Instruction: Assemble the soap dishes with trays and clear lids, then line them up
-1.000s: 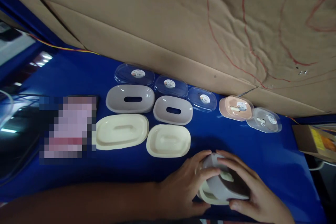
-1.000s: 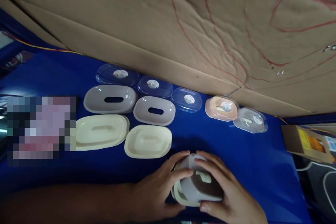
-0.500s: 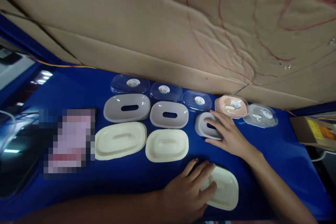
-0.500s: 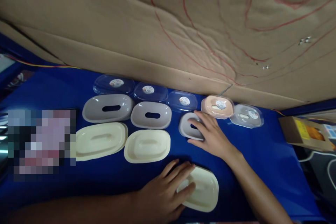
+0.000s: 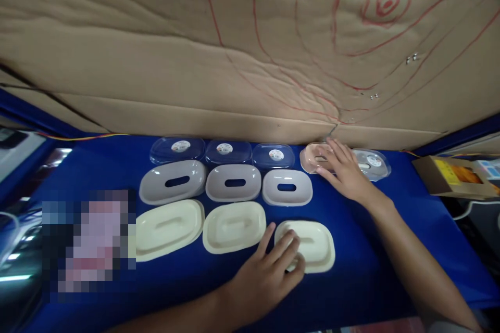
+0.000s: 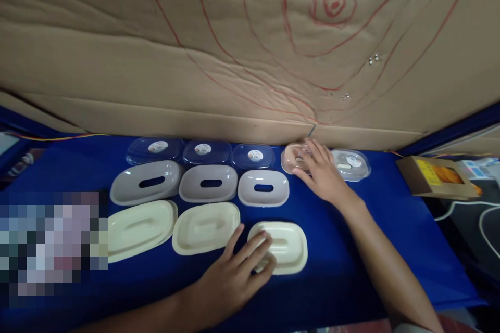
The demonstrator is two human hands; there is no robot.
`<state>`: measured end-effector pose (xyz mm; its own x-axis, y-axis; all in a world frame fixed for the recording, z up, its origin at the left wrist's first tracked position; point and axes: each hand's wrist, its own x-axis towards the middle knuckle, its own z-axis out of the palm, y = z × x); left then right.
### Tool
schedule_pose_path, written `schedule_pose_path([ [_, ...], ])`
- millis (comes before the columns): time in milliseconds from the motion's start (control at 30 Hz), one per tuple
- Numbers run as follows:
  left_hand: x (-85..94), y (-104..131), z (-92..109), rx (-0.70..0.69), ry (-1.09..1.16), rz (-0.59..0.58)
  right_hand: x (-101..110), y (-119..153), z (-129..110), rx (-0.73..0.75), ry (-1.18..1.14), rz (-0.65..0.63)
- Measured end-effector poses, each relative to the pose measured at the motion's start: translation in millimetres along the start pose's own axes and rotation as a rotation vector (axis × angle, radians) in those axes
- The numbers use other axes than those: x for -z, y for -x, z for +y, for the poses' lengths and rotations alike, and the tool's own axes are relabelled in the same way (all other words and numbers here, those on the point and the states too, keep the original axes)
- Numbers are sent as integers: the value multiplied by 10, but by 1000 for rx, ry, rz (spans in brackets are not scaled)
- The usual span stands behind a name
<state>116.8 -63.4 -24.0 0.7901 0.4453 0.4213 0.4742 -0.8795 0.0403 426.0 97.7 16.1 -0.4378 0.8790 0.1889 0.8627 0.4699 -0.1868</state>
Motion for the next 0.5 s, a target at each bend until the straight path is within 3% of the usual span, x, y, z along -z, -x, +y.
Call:
schedule_pose_path([
  [133,-64,-43,-81,103,-117,-12,23,218,207,-30,30,-66],
  [300,-100,-66,-120,183,-165,-18,62,430,141,-31,33,-26],
  [500,78,-95,-87,205,56,-10,98,524,136,-51,-42,28],
])
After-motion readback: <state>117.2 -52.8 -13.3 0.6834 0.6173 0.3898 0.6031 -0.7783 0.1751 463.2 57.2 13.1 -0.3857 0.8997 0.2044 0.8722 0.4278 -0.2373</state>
